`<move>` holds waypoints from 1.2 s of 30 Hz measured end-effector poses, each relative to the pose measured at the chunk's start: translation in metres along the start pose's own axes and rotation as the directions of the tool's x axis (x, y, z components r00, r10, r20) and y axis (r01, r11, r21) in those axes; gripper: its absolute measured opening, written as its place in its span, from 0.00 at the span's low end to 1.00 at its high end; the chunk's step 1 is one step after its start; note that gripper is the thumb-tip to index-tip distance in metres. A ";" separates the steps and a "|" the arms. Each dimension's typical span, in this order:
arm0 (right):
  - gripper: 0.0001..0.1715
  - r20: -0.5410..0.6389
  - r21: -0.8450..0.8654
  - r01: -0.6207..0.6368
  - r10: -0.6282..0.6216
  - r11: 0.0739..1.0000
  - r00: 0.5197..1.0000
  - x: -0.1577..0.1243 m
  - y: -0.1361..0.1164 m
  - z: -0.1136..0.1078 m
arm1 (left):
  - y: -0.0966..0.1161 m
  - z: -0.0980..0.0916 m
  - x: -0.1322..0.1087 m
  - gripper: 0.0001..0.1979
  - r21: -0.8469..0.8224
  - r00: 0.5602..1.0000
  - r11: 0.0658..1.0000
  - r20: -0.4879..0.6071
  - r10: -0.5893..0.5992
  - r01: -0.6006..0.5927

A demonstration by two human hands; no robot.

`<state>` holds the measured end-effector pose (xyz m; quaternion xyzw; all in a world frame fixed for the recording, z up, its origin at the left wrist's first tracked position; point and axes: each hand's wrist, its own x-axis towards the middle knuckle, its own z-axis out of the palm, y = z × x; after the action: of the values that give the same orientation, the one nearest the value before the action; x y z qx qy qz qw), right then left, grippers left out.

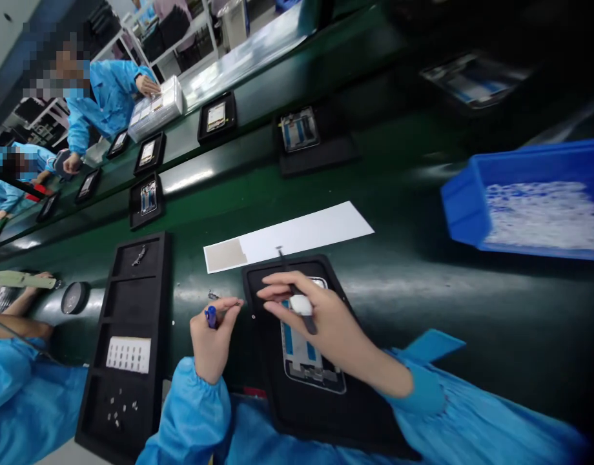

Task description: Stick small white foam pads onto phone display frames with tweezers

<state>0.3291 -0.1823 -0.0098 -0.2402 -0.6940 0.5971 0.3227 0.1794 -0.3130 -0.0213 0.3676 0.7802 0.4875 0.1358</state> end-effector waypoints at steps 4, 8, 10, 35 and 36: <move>0.15 0.080 0.208 -0.139 0.124 0.968 0.989 0.002 -0.003 0.013 | 0.011 0.014 -0.001 0.04 0.123 0.958 0.955 -0.067 0.279 -0.270; 0.16 0.077 0.325 -0.195 0.179 0.925 0.981 0.001 0.001 0.014 | 0.022 0.018 0.002 0.04 0.233 0.822 0.803 -0.028 0.569 -0.548; 0.15 0.038 0.332 -0.203 0.202 0.921 0.979 0.000 0.001 0.012 | 0.025 0.018 0.003 0.06 0.263 0.779 0.751 0.001 0.627 -0.605; 0.16 0.087 0.358 -0.285 0.273 0.889 0.958 -0.003 -0.002 0.008 | 0.027 0.030 0.004 0.27 -0.094 0.793 0.801 -0.248 0.557 -0.592; 0.16 0.101 0.378 -0.302 0.285 0.875 0.953 -0.002 -0.001 0.008 | 0.027 0.030 0.003 0.26 -0.098 0.791 0.797 -0.245 0.561 -0.596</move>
<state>0.3248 -0.1898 -0.0094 -0.2610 -0.5239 0.7696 0.2550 0.2060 -0.2841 -0.0121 0.5243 0.5948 0.6052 -0.0702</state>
